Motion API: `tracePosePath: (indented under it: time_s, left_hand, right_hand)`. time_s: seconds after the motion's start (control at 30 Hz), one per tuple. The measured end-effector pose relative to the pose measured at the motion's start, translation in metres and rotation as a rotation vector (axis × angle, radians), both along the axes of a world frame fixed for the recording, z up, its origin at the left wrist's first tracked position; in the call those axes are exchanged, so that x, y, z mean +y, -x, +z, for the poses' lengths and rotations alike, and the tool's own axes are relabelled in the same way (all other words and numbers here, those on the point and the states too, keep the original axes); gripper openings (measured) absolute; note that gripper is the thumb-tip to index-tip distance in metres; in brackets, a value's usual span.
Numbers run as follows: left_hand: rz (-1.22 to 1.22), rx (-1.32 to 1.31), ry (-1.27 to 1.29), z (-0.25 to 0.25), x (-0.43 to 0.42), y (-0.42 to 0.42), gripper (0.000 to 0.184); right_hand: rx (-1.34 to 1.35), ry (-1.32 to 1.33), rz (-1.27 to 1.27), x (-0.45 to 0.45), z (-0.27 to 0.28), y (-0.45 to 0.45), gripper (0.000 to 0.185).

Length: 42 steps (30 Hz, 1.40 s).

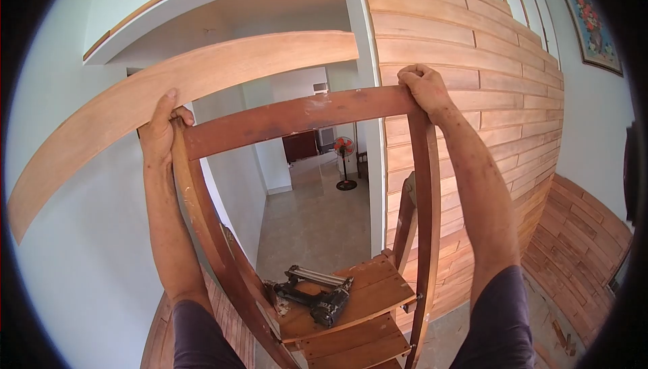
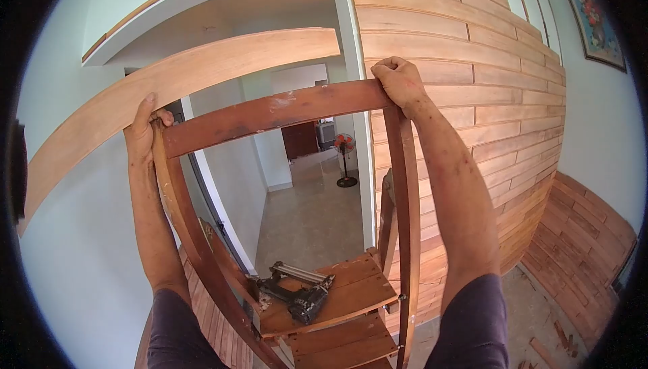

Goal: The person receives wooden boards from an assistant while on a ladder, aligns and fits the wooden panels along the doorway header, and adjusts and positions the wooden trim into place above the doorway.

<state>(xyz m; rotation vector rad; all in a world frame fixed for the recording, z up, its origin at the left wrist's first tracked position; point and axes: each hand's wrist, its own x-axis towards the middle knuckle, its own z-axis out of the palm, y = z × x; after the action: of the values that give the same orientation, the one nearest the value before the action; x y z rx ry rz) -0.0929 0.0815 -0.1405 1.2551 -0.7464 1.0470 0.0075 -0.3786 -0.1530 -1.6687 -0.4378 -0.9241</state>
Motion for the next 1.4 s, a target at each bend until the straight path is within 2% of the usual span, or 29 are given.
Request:
tracePosePath:
  time_s: [0.27,0.33,0.4,0.5,0.9,1.4]
  left_hand:
    - [0.046,-0.011,-0.038,-0.006,0.004,-0.004,0.028]
    - [0.045,-0.015,-0.043,-0.001,0.011,-0.003,0.030]
    - [0.107,0.138,-0.035,0.000,0.023,-0.008,0.038]
    - [0.121,0.157,-0.060,0.000,0.009,0.003,0.043]
    - [-0.057,0.192,-0.075,0.005,0.017,0.000,0.039]
    - [-0.009,0.250,0.061,0.014,0.002,0.002,0.036]
  right_hand:
    - [-0.041,0.001,-0.079,0.004,-0.008,-0.001,0.029]
    - [-0.153,0.006,-0.114,0.003,-0.007,-0.004,0.029]
    - [-0.149,-0.005,-0.123,0.005,-0.005,0.004,0.028]
    - [-0.126,-0.035,-0.064,0.005,-0.003,0.013,0.026]
    - [-0.022,-0.088,-0.079,0.009,0.008,0.022,0.025]
    - [0.011,-0.089,-0.104,0.010,0.005,0.021,0.022]
